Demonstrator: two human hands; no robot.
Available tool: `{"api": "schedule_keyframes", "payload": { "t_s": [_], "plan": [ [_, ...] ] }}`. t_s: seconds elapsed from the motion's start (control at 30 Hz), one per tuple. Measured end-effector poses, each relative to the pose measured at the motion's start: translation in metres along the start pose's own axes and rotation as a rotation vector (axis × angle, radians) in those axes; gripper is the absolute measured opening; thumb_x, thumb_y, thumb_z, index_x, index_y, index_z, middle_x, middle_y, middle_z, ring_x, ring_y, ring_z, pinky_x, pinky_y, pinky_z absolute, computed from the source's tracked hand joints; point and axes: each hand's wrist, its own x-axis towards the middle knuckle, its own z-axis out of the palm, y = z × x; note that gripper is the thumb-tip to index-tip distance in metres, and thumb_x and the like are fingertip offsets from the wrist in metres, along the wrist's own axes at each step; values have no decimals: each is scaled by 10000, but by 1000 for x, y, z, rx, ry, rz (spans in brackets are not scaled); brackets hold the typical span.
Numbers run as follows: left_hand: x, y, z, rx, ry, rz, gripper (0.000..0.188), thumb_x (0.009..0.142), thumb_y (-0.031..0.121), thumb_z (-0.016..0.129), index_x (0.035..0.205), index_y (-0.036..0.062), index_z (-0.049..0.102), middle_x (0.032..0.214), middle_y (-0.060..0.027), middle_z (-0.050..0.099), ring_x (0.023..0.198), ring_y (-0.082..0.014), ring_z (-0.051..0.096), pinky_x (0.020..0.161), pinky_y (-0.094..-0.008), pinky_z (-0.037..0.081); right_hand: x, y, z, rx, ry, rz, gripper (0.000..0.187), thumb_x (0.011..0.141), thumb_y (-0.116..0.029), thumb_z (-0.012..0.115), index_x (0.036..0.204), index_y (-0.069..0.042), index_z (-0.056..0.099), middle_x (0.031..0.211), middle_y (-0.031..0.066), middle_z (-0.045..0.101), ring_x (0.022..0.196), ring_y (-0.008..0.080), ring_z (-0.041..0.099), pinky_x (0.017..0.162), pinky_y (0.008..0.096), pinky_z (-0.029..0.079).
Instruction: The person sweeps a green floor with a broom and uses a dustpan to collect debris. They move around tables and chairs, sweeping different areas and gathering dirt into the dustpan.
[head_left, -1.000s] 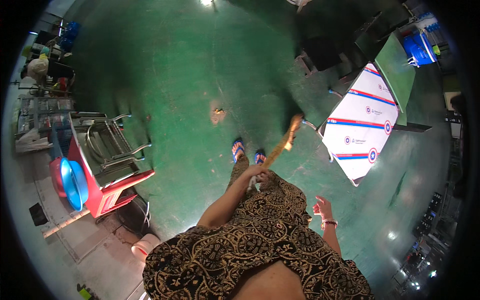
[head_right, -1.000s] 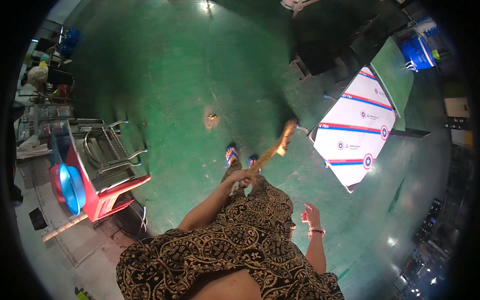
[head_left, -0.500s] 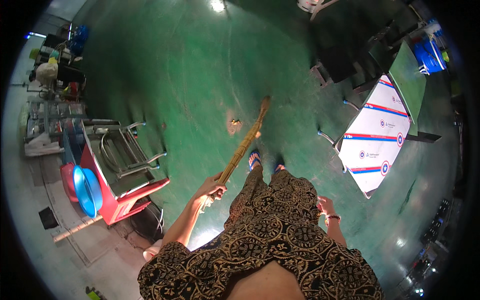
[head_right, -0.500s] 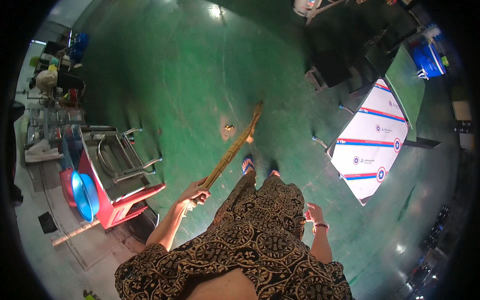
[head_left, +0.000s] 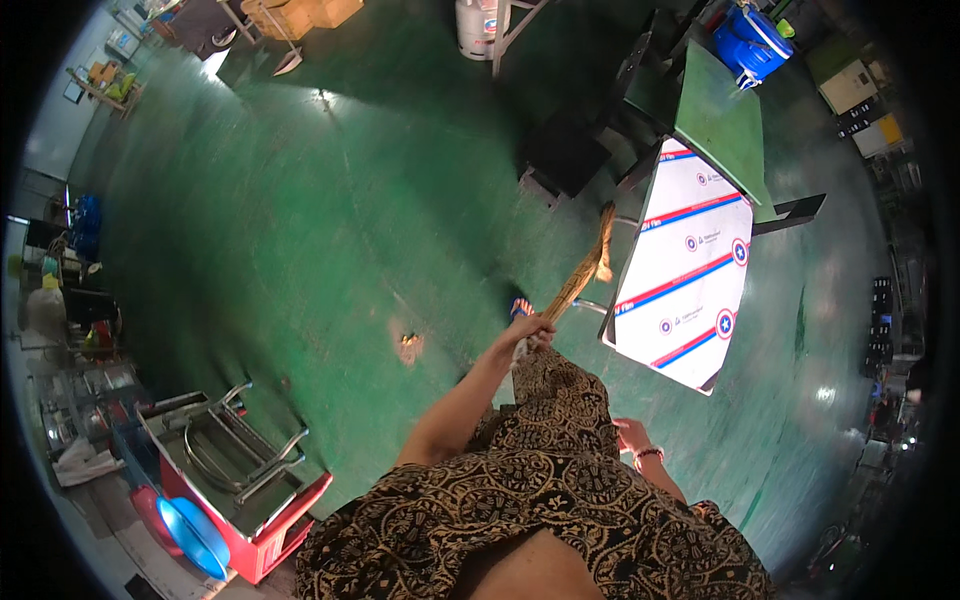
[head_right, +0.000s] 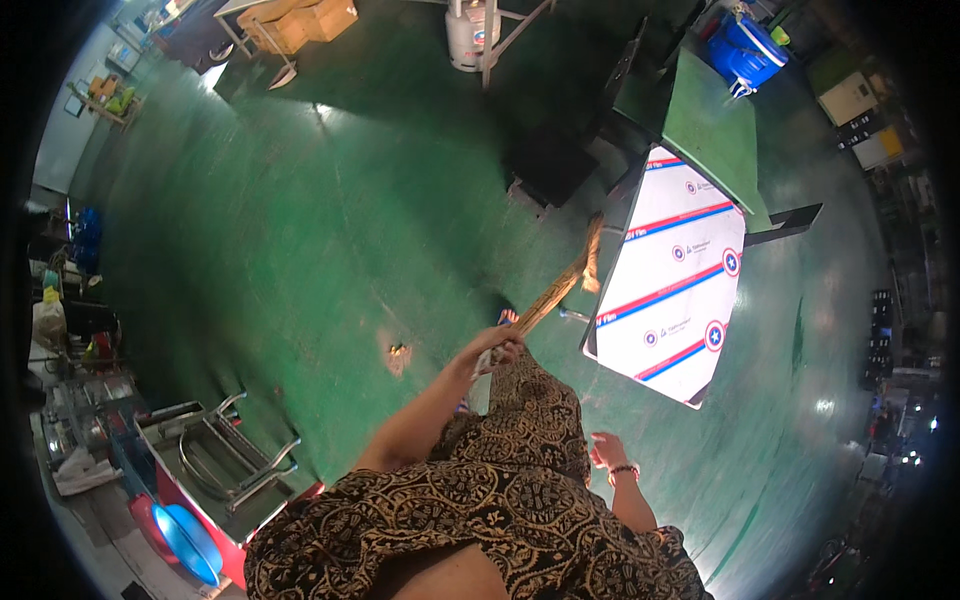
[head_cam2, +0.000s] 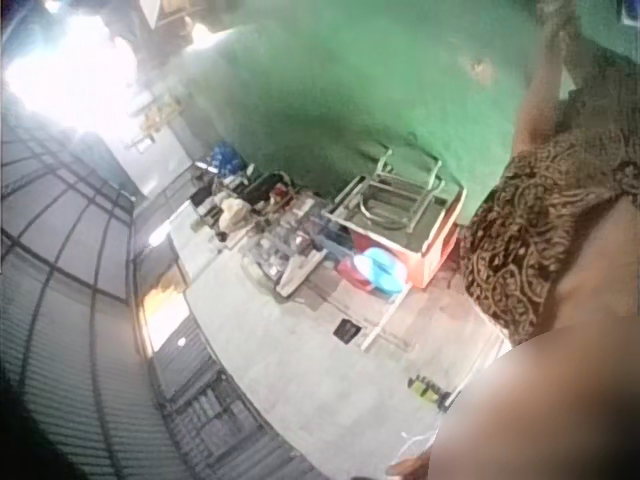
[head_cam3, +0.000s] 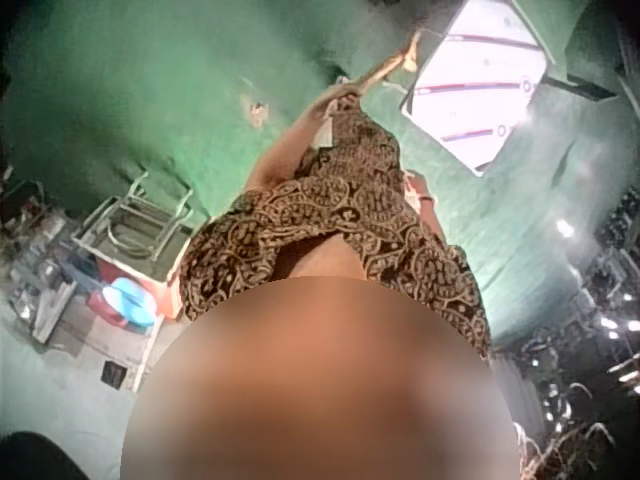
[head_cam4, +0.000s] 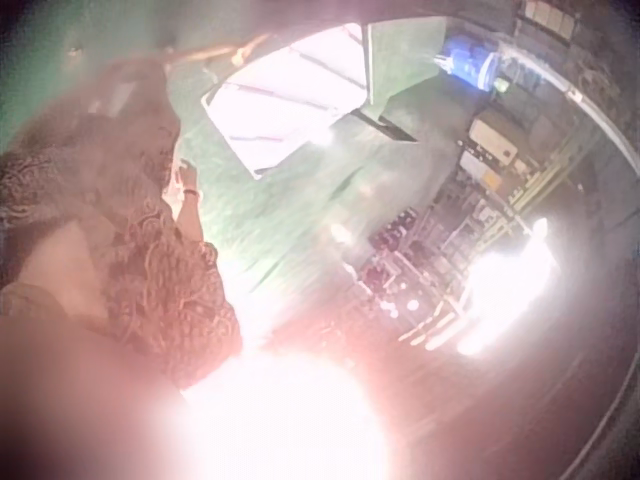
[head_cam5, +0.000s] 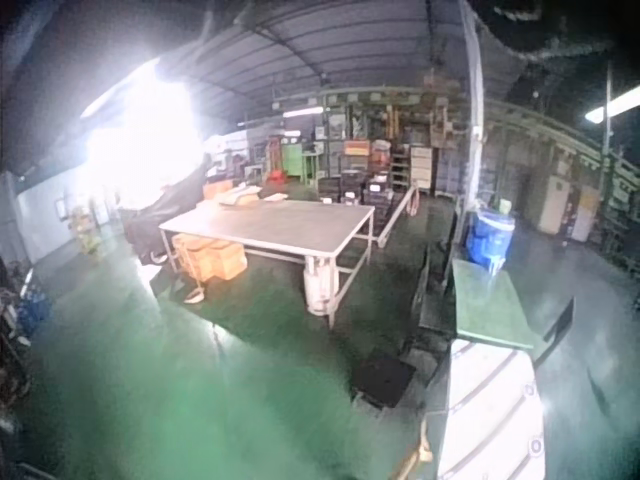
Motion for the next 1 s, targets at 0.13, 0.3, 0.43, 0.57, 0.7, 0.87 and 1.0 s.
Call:
{"api": "schedule_keyframes", "payload": {
  "t_s": [0.13, 0.3, 0.43, 0.57, 0.7, 0.87, 1.0],
  "plan": [
    [84, 46, -4, 1, 53, 173, 212, 818, 99, 564, 988, 34, 456, 602, 22, 447, 437, -47, 405, 383, -185, 328, 26, -21, -49, 161, 34, 95, 359, 824, -59, 432, 1162, -78, 553, 627, 103, 589, 482, 163, 560, 418, 308, 491],
    [78, 70, -71, -122, -25, 260, 236, 824, 119, 571, 999, 3, 464, 641, 17, 451, 460, -36, 419, 349, -165, 328, 54, -74, -113, 157, 61, -3, 351, 827, -86, 453, 1165, -76, 548, 638, 97, 588, 471, 139, 541, 411, 285, 477],
    [-17, 67, -100, -308, 318, 54, 104, 828, 19, 509, 897, -24, 445, 576, 0, 436, 420, -55, 430, 304, -176, 333, 92, -114, -148, 263, 49, -32, 354, 837, -108, 462, 1182, -74, 532, 650, 93, 586, 486, 137, 551, 429, 279, 494],
    [-86, 36, -85, -647, 580, 115, 85, 820, -14, 471, 758, -24, 414, 527, -11, 443, 383, -66, 464, 295, -174, 433, 129, -141, -157, 316, 36, -2, 395, 828, -74, 437, 1219, -54, 490, 694, 103, 584, 470, 142, 533, 443, 273, 492],
    [-99, 29, -56, -499, 660, 275, 307, 761, -74, 470, 1043, 28, 404, 567, -20, 406, 391, -87, 404, 319, -227, 361, 151, -163, -141, 281, 11, -3, 394, 825, -34, 415, 1209, -75, 494, 667, 105, 579, 479, 160, 531, 402, 285, 468],
    [-121, 79, -28, -347, 758, 336, 555, 750, -88, 483, 1269, 43, 336, 602, -33, 404, 422, -107, 394, 376, -276, 343, 177, -192, -120, 157, -106, -213, 365, 828, -32, 429, 1183, -64, 509, 631, 89, 580, 461, 149, 530, 401, 264, 464],
    [-127, 152, -27, -422, 502, 395, 651, 786, -49, 504, 1369, 93, 249, 610, -14, 396, 449, -96, 393, 386, -255, 326, 229, -228, -110, 120, -117, -168, 321, 812, -45, 458, 1118, -44, 553, 615, 101, 583, 460, 167, 552, 410, 277, 476]
  ]
}}
